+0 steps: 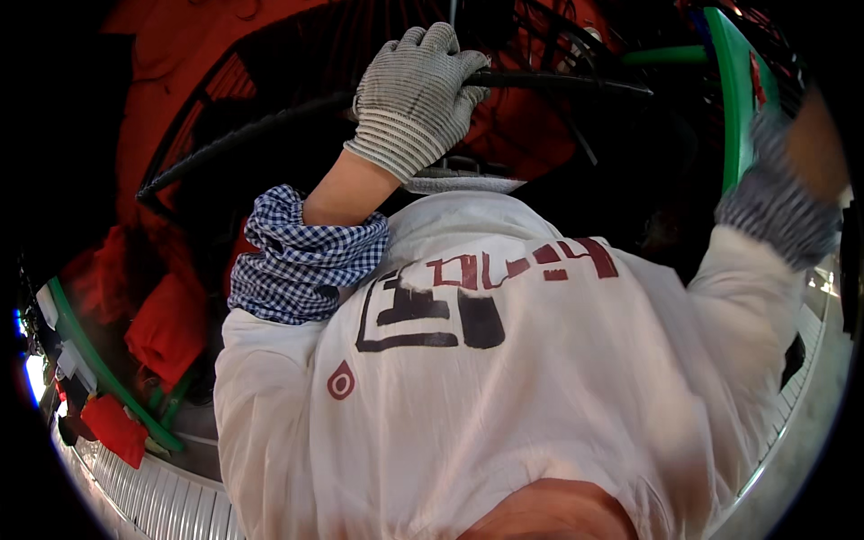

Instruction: The person weaves black plastic strips through a metal chair frame. They pull the strips tight, use pliers to cut the excess material, and secure the strips to the frame with a pneumatic staple gun.

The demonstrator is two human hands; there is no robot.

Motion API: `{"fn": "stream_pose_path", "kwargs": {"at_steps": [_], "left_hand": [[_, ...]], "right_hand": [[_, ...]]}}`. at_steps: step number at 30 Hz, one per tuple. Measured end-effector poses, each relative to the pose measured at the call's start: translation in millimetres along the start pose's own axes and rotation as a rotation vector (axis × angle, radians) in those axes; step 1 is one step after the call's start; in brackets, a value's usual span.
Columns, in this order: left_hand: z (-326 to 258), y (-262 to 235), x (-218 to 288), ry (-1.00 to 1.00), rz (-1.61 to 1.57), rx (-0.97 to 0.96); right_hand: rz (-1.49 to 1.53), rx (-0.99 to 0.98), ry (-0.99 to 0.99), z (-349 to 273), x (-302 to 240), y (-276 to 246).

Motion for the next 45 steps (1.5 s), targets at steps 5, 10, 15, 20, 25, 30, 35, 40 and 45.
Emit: {"fn": "stream_pose_path", "kwargs": {"at_steps": [5, 10, 15, 20, 25, 30, 35, 40, 45], "left_hand": [[6, 0, 5, 0.035, -0.016, -0.02], [-1, 4, 2, 0.004, -0.007, -0.031], [0, 6, -1, 0.019, 0.003, -0.041], [2, 11, -3, 0.064, -0.007, 0.03], [10, -9, 7, 0.128, -0.114, 0.068], [3, 0, -8, 0.074, -0.124, 0.03], [15, -3, 1, 0.074, -0.017, 0.05], [12, 0, -3, 0.092, -0.009, 0.044], [15, 3, 2, 0.053, -0.034, 0.059]], "right_hand": [[-0.215, 0.035, 0.359, -24, 176, 137], [0.498, 0.503, 0.04, 14, 215, 177], [0.632, 0.328, 0.25, 20, 220, 196], [0.897, 0.3, 0.333, -1, 212, 179], [0.789, 0.218, 0.557, -37, 164, 157], [0.749, 0.299, 0.386, -25, 166, 168], [0.786, 0.326, 0.42, -26, 167, 164], [0.665, 0.381, 0.358, -25, 174, 168], [0.49, 0.512, 0.149, -34, 176, 169]]}}
Point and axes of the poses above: each hand's wrist, its own z-axis towards the middle knuckle, its own y-axis out of the palm, x = y × z, the point moved 3 cm from there along z, towards the middle knuckle, and after that the axes turned 13 degrees about y, right-handed, at the moved point
